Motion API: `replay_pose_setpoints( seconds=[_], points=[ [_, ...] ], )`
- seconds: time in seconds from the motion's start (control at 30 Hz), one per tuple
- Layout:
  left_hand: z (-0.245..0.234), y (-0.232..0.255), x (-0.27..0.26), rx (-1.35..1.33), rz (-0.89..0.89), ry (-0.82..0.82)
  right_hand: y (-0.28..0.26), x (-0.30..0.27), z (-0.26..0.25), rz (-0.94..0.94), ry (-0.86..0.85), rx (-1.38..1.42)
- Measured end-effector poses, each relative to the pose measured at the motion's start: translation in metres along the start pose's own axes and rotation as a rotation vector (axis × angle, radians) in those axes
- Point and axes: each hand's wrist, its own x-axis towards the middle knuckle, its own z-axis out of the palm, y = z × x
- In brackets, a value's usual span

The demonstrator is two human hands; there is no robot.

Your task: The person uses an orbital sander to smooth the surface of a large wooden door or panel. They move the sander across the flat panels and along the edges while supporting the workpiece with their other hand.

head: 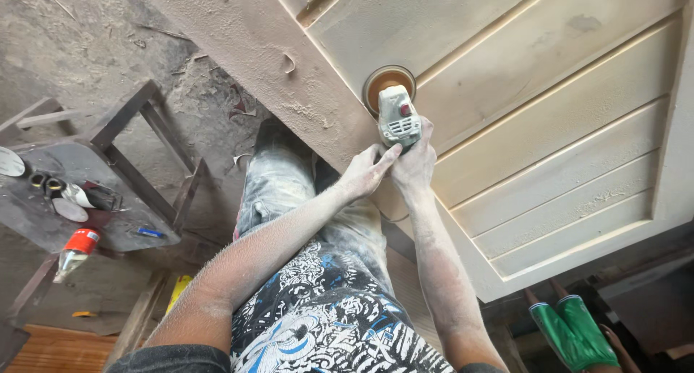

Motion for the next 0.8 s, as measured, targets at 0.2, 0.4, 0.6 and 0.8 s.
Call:
replay_pose_setpoints(
  seconds=[0.2,0.4,0.6,0.8],
  points=[
    [-0.009,0.005,0.002,-0.025,0.024,0.037,-0.014,0.010,0.004,0.034,-0.008,0.012],
    [-0.024,0.010,0.004,-0.043,0.090,0.105,-0.026,0.024,0.012,-0.059,0.005,0.025],
    [-0.042,0.023,0.008,-0.056,0.089,0.158,-0.048,0.042,0.018,-0.112,-0.021,-0.009],
    [-0.058,0.036,0.015,-0.087,0.048,0.178,-0.076,0.057,0.022,-0.180,-0.023,-0.067]
  ],
)
